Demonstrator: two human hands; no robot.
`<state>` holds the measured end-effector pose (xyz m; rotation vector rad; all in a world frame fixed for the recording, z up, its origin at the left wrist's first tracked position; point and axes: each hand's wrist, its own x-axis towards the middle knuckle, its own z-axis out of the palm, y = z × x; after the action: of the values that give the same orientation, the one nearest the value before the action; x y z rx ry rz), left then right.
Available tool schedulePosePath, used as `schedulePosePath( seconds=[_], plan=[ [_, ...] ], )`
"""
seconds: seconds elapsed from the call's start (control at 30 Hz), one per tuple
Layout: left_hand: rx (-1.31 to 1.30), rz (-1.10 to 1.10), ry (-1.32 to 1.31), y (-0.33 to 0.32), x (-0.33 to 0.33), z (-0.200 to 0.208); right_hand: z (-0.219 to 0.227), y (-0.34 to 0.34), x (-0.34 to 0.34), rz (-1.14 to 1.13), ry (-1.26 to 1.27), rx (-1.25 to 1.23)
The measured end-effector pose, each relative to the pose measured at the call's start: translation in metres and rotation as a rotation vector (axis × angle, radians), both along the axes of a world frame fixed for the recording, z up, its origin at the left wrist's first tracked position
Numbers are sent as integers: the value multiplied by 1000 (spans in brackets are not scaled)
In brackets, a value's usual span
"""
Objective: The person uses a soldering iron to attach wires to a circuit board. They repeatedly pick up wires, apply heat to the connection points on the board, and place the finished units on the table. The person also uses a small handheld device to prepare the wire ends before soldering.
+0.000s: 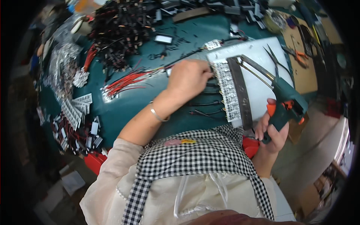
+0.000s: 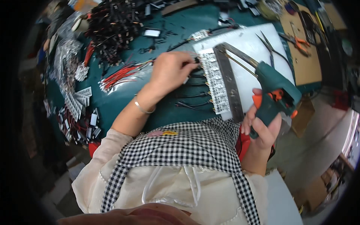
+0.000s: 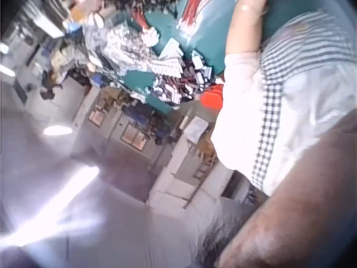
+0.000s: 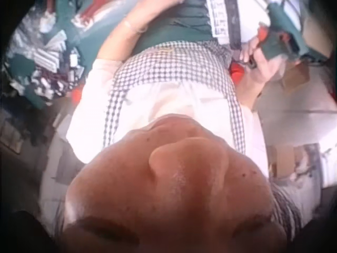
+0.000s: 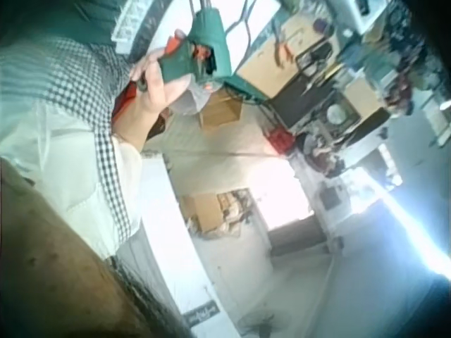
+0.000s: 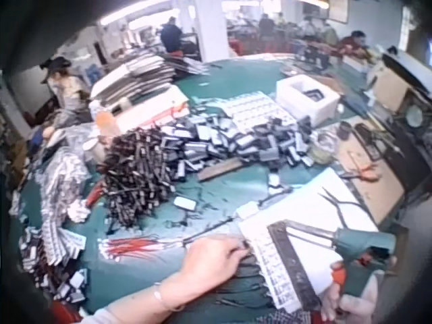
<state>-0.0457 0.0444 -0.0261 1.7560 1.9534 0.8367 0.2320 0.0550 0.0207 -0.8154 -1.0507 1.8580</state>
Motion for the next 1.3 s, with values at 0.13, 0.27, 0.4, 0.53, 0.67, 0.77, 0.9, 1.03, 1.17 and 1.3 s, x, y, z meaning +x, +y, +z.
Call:
schedulePosePath(
  seconds=[0.13, 0.27, 0.4, 0.53, 0.67, 0.77, 0.9, 1.03, 1.17, 1.3],
  plan=[
    [112, -9, 30, -1, -11, 5, -2, 1, -4, -15, -21, 14],
    [181, -50, 114, 15, -15, 0, 0, 1, -7, -13, -27, 0],
    [130, -45, 154, 18, -13, -8, -6, 3, -6, 37, -47, 56],
    [78, -57, 88, 22, -15, -18, -4, 3, -7, 31, -76, 33],
    [120, -23, 42, 22, -13, -17, 0, 1, -6, 21, -108, 0],
    [-35, 37, 54, 19, -8, -12, 0, 0, -6, 15, -134, 10],
    [13, 55, 66, 21, -4, -17, 0, 2, -6, 29, -140, 9],
    [-23, 100, 48, 23, -4, -18, -1, 0, -9, 36, -218, 39],
    [-14, 112, -50, 23, -4, -20, -5, -4, -14, 27, -248, 42],
    [1, 132, -95, 22, -1, -24, -6, -4, -16, 53, -289, 13]
  ],
)
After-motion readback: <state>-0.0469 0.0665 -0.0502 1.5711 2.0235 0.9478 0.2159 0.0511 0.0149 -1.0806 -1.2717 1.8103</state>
